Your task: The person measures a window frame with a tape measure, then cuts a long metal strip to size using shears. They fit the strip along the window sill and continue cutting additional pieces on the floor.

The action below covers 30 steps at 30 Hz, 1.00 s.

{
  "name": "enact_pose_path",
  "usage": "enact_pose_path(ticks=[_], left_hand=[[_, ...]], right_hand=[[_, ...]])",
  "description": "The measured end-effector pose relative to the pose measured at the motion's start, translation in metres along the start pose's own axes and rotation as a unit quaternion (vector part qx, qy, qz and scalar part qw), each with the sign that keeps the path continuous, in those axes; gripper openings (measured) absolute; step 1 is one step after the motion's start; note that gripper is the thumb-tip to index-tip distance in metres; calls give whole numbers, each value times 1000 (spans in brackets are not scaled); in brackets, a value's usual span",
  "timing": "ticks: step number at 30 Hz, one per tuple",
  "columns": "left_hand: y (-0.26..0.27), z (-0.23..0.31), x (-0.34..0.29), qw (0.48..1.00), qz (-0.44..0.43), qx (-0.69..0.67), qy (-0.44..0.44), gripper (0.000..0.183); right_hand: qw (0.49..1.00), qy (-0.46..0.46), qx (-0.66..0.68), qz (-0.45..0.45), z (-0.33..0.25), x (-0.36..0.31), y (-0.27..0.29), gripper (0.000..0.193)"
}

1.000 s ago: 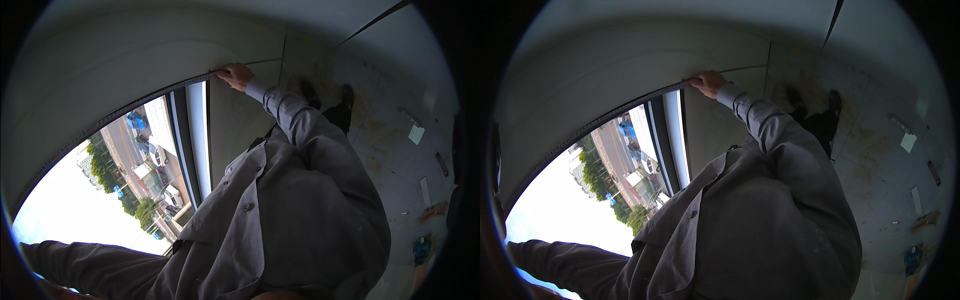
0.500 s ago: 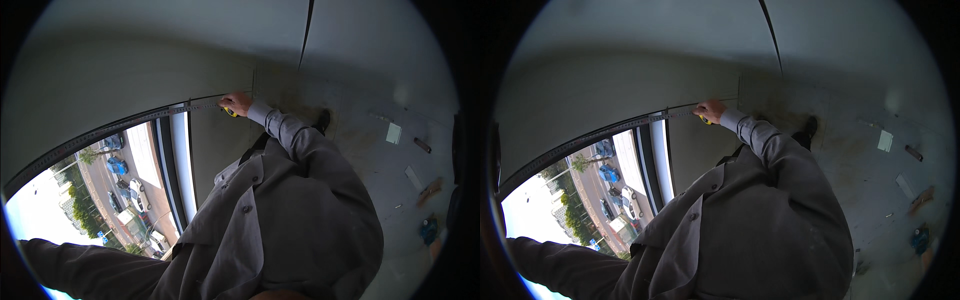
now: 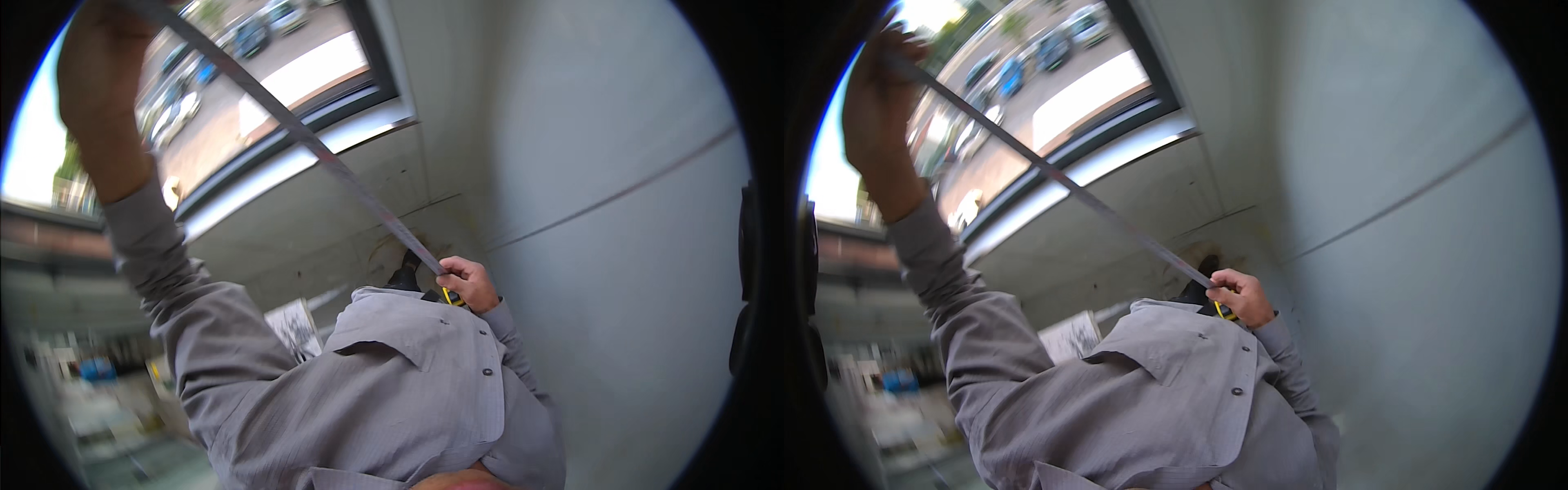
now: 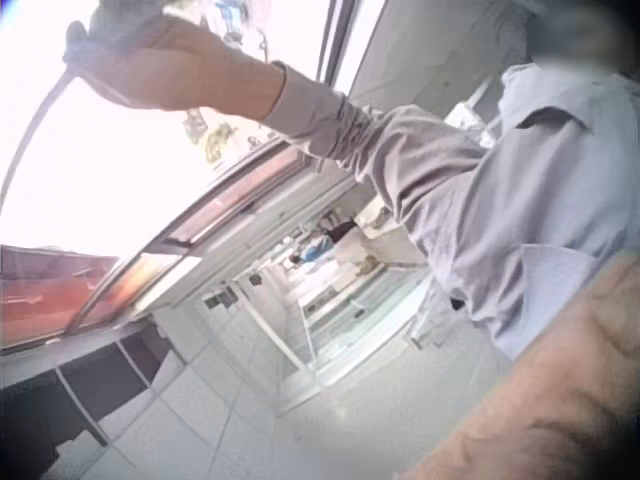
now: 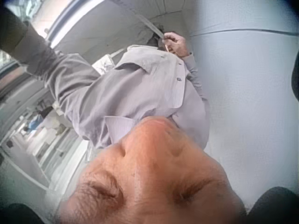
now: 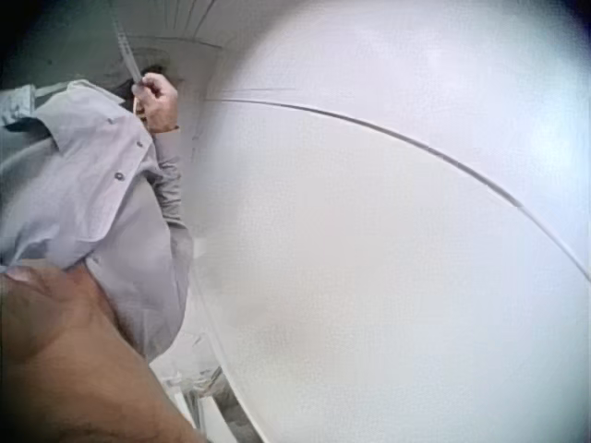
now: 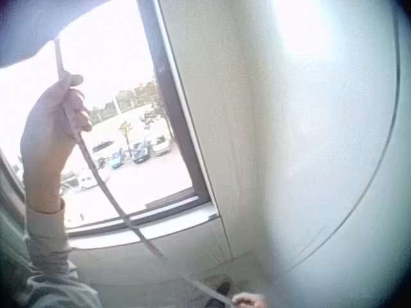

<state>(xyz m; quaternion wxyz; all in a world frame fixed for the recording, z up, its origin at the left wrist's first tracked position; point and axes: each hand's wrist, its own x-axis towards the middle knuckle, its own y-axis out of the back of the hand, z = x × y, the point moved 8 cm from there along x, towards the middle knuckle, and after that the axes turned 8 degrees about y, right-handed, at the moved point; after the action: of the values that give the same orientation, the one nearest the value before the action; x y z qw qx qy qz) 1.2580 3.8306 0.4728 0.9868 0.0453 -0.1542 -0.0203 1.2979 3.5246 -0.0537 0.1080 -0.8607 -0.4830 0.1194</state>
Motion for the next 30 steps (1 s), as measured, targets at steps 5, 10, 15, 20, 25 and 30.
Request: enact_pose_path(ticks=[5, 10, 15, 20, 25, 30], left_hand=[[-64, -133, -174, 928, 372, 33, -3, 29], [-163, -207, -346, 790, 606, -21, 90, 31], [-276, -258, -467, 674, 731, -40, 101, 32], [-400, -292, -573, 517, 834, -192, 19, 27], [-521, -286, -700, 360, 890, -273, -63, 25], [-625, -323, -779, 276, 871, -370, -169, 25]], right_hand=[[982, -92, 67, -151, 3, -24, -39, 42], [928, -152, 7, -340, 5, -57, -140, 67], [849, -207, 14, -486, 16, -114, -249, 68], [729, -203, -21, -653, 66, -186, -297, 54], [750, 94, -398, -520, 186, -104, -366, 35], [644, 141, -603, -450, 326, -21, -400, 55]])
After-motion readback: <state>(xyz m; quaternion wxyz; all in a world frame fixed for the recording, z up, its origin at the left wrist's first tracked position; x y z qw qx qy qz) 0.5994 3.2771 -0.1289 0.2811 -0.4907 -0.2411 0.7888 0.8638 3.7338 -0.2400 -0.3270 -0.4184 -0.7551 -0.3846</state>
